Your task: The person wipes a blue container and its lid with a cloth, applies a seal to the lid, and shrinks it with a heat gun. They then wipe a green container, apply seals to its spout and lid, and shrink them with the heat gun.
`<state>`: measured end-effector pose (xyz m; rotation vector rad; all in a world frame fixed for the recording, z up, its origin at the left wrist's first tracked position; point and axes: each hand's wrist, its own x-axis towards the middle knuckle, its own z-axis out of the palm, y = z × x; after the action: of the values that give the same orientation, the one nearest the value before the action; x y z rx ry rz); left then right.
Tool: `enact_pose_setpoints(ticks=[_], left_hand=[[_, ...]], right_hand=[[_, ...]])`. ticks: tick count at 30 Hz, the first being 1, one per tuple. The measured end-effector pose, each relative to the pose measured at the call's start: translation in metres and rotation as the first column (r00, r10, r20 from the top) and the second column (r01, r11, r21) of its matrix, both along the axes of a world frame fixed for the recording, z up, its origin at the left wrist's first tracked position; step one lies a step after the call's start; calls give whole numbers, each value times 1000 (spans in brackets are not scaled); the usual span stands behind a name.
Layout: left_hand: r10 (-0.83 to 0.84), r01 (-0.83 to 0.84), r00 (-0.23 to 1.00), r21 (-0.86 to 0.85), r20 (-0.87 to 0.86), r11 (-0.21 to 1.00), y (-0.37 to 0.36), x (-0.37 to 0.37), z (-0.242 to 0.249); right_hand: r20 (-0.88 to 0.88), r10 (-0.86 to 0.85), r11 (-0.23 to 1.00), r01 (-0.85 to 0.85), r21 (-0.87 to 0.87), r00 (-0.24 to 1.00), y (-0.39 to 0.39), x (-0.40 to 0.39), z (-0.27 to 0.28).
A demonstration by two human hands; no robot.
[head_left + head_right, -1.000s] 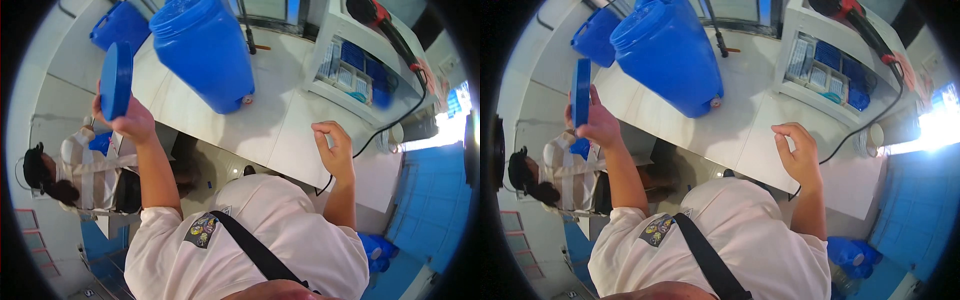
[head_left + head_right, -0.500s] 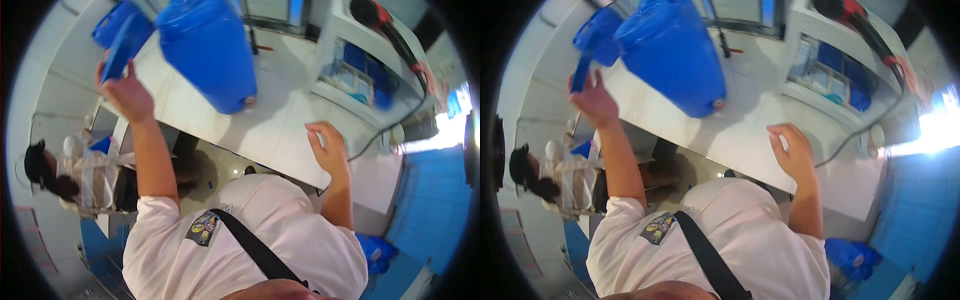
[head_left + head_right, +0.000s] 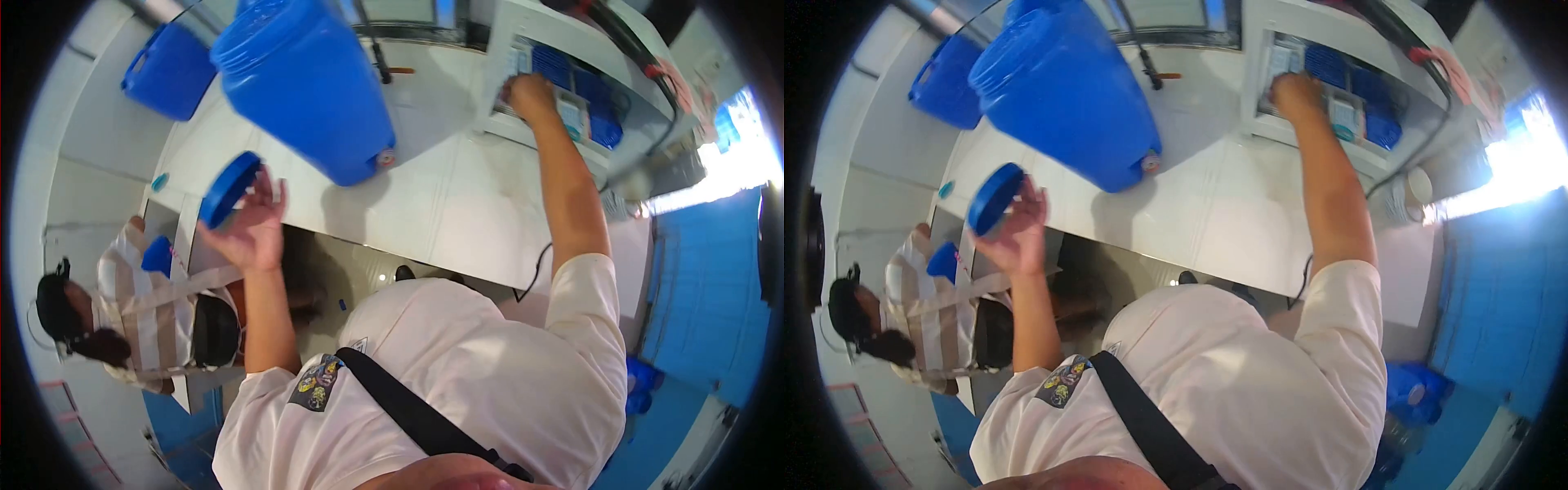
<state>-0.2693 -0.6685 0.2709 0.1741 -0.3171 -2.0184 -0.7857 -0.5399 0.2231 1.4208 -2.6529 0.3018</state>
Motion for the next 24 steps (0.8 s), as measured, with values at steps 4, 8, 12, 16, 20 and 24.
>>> enact_pose_setpoints(ticks=[4, 8, 12, 16, 20, 24], left_hand=[[-52, 40, 997, 216, 51, 976, 36, 1, -25], [-88, 64, 994, 310, 66, 949, 61, 3, -52], [-375, 330, 881, 194, 288, 924, 69, -8, -56], [23, 372, 526, -254, 850, 893, 76, -33, -45], [511, 605, 387, -630, 767, 488, 71, -58, -25], [555, 605, 500, -727, 665, 325, 67, -96, -14]], right_hand=[[-23, 29, 982, -24, 188, 999, -17, -22, -4], [32, -10, 977, 3, 214, 999, -19, -23, 6], [-153, -187, 844, 79, -530, 970, -5, -73, -13], [208, -159, 504, 261, -823, 965, 59, 31, 57], [466, 155, 510, 333, -793, 871, 115, 139, 66], [702, 437, 650, 343, -679, 562, 104, 222, 56]])
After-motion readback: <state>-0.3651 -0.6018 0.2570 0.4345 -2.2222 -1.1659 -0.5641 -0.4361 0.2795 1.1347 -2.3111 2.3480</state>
